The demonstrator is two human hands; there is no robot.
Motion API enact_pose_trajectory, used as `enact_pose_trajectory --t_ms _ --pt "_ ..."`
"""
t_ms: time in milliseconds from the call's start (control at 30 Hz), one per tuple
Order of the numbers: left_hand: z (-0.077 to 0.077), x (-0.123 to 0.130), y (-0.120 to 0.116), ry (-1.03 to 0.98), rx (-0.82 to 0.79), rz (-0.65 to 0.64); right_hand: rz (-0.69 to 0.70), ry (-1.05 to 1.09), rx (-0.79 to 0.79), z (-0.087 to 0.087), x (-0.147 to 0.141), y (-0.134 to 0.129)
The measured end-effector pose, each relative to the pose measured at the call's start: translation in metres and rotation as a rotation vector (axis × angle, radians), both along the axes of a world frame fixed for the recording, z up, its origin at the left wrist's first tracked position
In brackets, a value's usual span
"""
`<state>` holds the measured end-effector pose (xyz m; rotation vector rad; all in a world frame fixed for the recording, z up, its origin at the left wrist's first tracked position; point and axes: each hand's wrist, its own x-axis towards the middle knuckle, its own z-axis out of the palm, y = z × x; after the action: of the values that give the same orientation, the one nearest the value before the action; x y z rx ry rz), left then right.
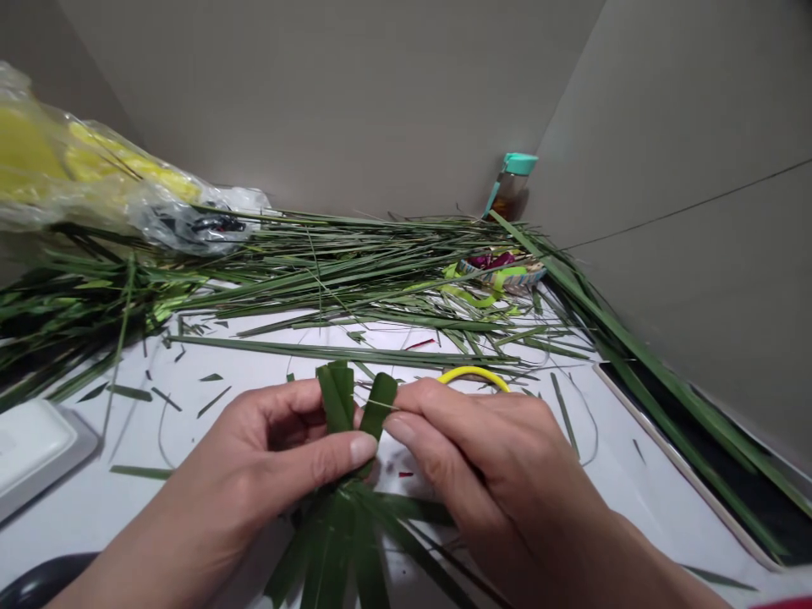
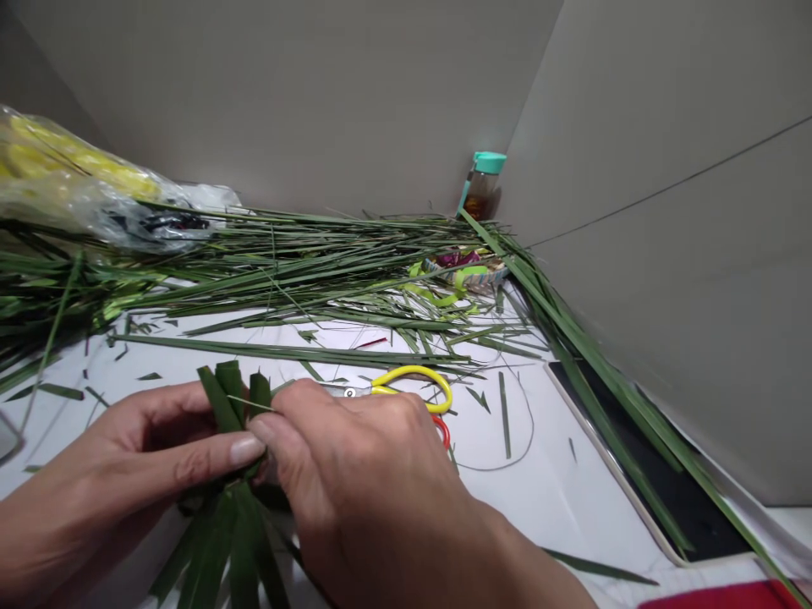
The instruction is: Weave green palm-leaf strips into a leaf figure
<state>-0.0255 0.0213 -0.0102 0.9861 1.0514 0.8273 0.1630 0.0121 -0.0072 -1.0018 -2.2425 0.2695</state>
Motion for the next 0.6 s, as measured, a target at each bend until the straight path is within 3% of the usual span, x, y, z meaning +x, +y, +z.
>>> enact_pose_trajectory --t_ms 167,400,600 --pt "0.0015 0.0030 -0.0036 0.012 -0.061 0.041 0.010 0.079 0.005 -0.0036 -0.0019 0.0012" --pt "-0.0007 0.0024 -0.0051 -0.040 -0.073 0.013 -0.160 0.217 -0.369 0.0021 -0.0018 0.0015" --pt "0.0041 0.0004 -0.0037 -0.038 -0.082 0.038 -0.184 0.236 -0.433 0.0051 -0.0003 0.0015"
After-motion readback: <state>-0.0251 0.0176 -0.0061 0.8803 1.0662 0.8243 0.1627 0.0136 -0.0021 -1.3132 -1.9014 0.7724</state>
